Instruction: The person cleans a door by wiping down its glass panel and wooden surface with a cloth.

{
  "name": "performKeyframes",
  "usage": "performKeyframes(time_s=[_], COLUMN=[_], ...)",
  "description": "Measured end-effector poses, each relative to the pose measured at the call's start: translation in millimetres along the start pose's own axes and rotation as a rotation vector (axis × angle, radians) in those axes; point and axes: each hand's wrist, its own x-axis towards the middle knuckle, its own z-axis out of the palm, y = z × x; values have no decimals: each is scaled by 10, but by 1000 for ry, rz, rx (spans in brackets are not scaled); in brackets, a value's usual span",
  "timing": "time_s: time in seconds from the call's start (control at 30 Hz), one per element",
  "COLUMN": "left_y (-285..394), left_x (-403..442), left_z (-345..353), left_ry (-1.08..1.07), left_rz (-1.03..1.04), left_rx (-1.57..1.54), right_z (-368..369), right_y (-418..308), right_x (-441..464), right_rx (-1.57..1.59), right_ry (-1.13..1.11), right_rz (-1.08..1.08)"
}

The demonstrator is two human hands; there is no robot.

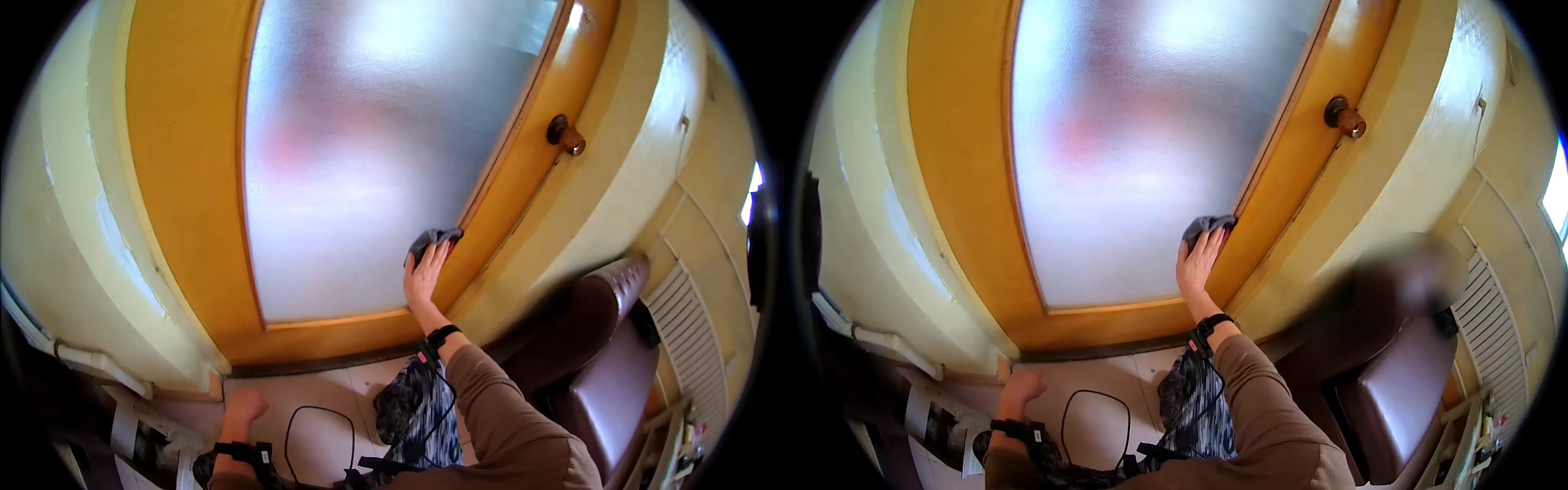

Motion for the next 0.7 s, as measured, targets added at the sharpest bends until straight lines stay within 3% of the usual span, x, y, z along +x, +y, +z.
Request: performKeyframes(time_s=[0.1,0.17,0.23,0.37,0.43,0.5,0.63,0.7], left_y=[-58,-66,-94,-157,-79,-184,-56,-42], left_x=[52,79,107,115,-48,59,-28,-53], left_z=[111,116,200,309,160,334,136,92], left_ry=[38,47,111,215,289,309,294,292], left_rz=[16,37,35,117,125,135,101,88], left_rx=[7,-2,-60,-28,-65,-108,-82,-88], right_z=[80,57,-78,-241,-268,-387,-258,-124], right_y=[-42,-134,-480,-1215,-1507,-1784,-2231,-2368], right_x=[-273,8,571,2033,2711,3129,2981,2575], right_rx=[2,15,26,52,160,-49,-35,-117], right_ry=[-142,9,33,327,500,502,540,581], right_rz=[81,-158,-294,-606,-648,-514,-484,-666])
